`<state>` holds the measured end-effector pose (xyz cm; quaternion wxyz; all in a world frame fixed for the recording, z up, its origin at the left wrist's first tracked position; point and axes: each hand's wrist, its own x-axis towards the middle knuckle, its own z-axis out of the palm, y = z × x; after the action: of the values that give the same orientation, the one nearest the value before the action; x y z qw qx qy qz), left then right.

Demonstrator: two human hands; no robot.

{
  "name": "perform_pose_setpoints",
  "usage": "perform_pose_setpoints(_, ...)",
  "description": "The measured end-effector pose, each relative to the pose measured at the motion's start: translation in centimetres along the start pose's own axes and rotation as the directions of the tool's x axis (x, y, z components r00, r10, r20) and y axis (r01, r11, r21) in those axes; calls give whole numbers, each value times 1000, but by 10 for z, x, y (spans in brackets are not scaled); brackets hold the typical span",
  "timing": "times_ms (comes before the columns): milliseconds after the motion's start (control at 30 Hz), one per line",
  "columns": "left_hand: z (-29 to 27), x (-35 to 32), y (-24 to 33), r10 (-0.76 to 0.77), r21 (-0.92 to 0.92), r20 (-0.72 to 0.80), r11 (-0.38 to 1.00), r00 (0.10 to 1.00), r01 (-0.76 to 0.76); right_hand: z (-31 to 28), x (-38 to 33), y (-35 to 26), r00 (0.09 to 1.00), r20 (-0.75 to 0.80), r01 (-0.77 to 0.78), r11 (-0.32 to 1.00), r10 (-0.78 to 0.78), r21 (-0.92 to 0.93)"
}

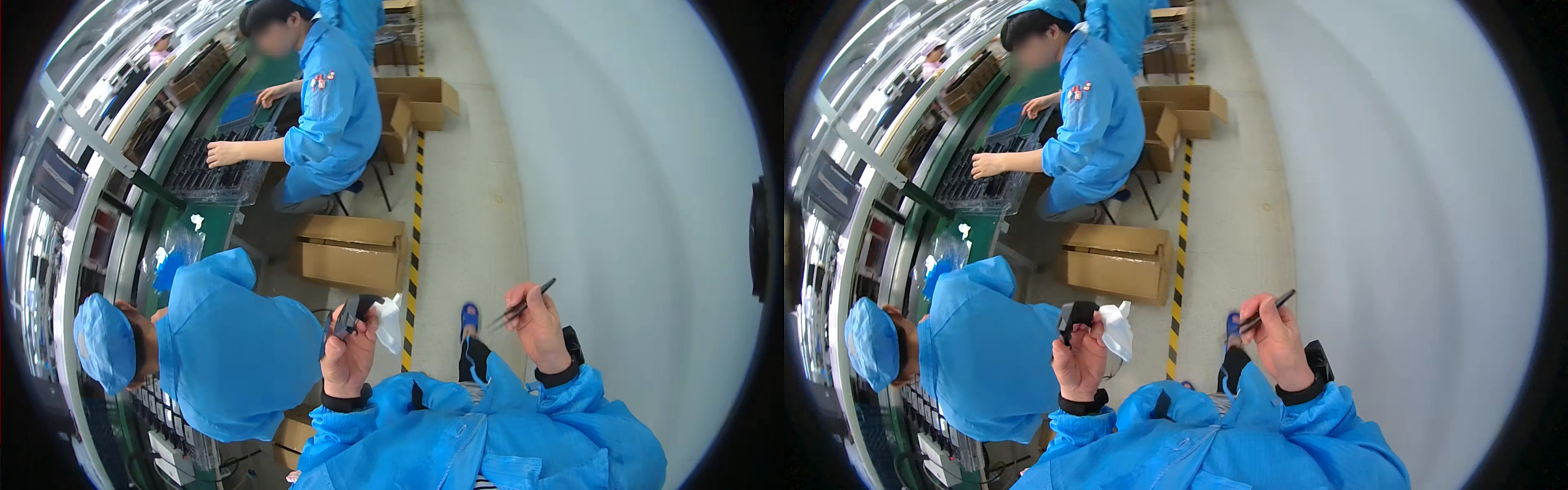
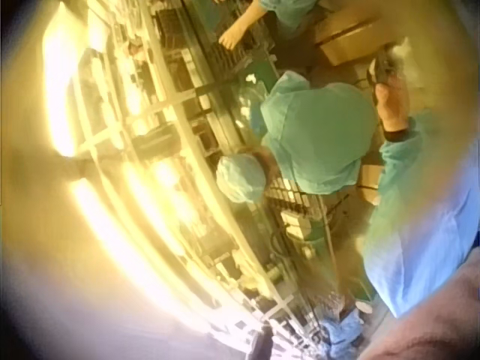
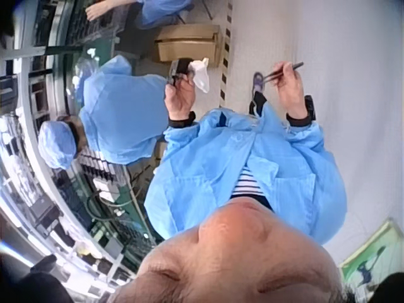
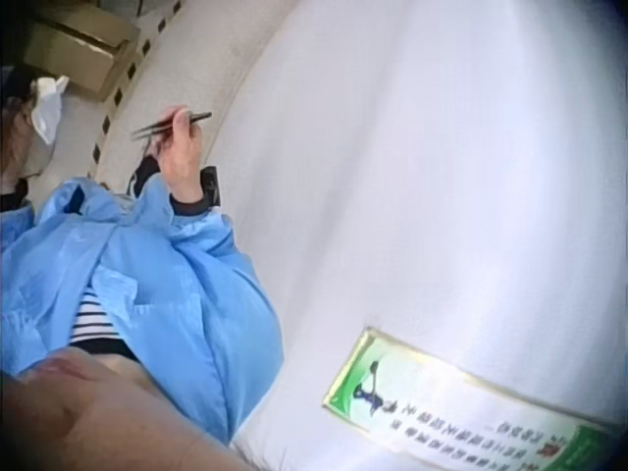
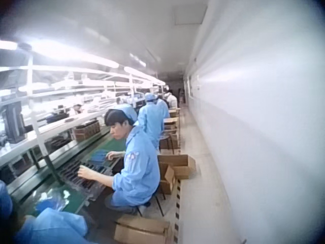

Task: Assembling components of a small electronic or plastic enclosure by applying adhesive strips and fitting parts together at a factory workbench.

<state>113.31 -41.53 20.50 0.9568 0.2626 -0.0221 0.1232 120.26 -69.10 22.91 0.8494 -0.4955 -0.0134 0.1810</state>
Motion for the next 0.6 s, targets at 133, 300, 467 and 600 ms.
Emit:
perform_pose_setpoints(133, -3, 74, -23, 98, 16, -114, 995, 989, -96, 9, 114, -18, 976, 165, -152, 986, 139, 70)
perform_pose_setpoints(300, 1, 143, -45, 249, -1, -270, 966, 930, -259, 43, 240, -35, 901, 395, -196, 981, 182, -3)
perform_pose_setpoints(467, 12, 186, -44, 327, 55, -350, 943, 878, -329, 69, 329, -33, 807, 537, -296, 955, 246, 8)
perform_pose_setpoints(600, -2, 215, -41, 394, 77, -421, 913, 817, -401, 92, 373, -16, 740, 577, -395, 918, 346, -43)
